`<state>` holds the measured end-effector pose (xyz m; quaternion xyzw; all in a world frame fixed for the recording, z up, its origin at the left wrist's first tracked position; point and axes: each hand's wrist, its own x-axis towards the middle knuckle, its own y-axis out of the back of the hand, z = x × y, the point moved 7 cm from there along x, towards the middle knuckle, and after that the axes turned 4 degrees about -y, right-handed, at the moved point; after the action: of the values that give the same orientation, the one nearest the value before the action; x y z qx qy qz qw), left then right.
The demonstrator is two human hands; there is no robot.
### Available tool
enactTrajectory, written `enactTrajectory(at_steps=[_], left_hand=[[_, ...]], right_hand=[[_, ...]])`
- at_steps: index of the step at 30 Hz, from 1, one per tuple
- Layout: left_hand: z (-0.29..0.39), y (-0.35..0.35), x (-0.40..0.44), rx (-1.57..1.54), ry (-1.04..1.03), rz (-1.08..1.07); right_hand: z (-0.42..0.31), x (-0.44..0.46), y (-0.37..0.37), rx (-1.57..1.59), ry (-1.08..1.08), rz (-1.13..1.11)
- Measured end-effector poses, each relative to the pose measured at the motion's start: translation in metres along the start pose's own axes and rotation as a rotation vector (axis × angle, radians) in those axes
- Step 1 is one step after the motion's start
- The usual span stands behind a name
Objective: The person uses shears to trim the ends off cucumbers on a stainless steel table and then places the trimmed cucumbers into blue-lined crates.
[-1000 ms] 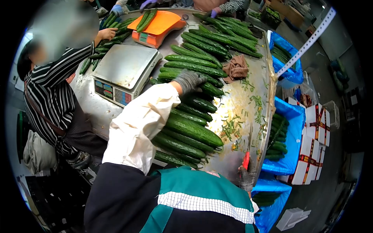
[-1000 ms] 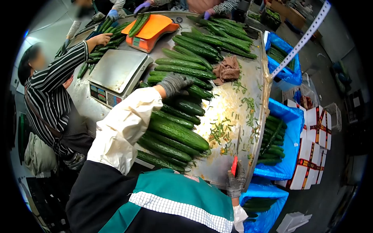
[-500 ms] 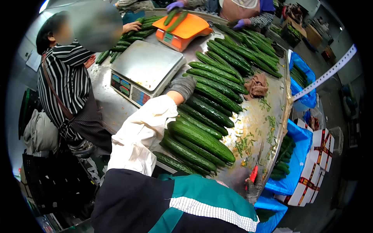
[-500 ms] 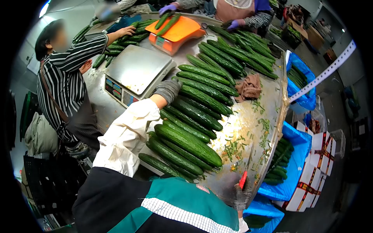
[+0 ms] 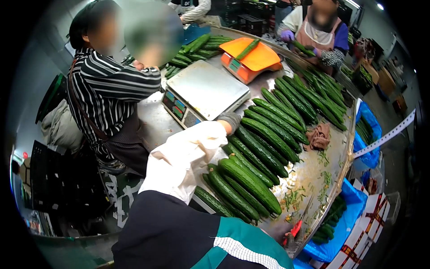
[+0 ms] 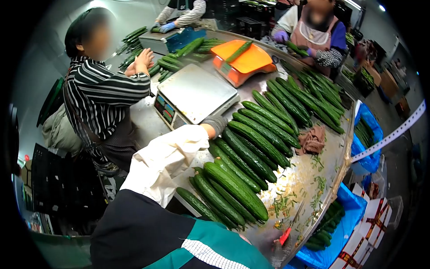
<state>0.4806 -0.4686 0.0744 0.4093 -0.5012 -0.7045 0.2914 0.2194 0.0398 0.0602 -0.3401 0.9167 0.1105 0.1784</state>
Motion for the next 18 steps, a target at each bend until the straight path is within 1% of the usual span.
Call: enactTrajectory(at_steps=[3, 5, 7, 9, 14, 18], left_hand=[[-0.027, -0.030, 0.051, -0.798, 0.132, 0.406], [-0.031, -0.020, 0.043, -1.065, 0.170, 0.552], [-0.010, 0.005, 0.018, -0.933, 0.146, 0.419], [0.000, 0.016, 0.002, -0.789, 0.126, 0.340], [0.028, 0.023, 0.003, -0.099, 0.016, 0.164], [0.031, 0.023, 0.007, 0.208, -0.061, 0.077]], right_hand=[[-0.001, 0.002, 0.000, 0.008, -0.007, -0.004], [0.000, 0.004, 0.001, 0.016, -0.010, -0.009], [0.000, 0.006, 0.001, 0.019, -0.014, -0.014], [-0.001, 0.007, 0.002, 0.022, -0.018, -0.016], [-0.001, 0.011, 0.001, 0.033, -0.022, -0.027], [0.000, 0.013, 0.002, 0.052, -0.021, -0.040]])
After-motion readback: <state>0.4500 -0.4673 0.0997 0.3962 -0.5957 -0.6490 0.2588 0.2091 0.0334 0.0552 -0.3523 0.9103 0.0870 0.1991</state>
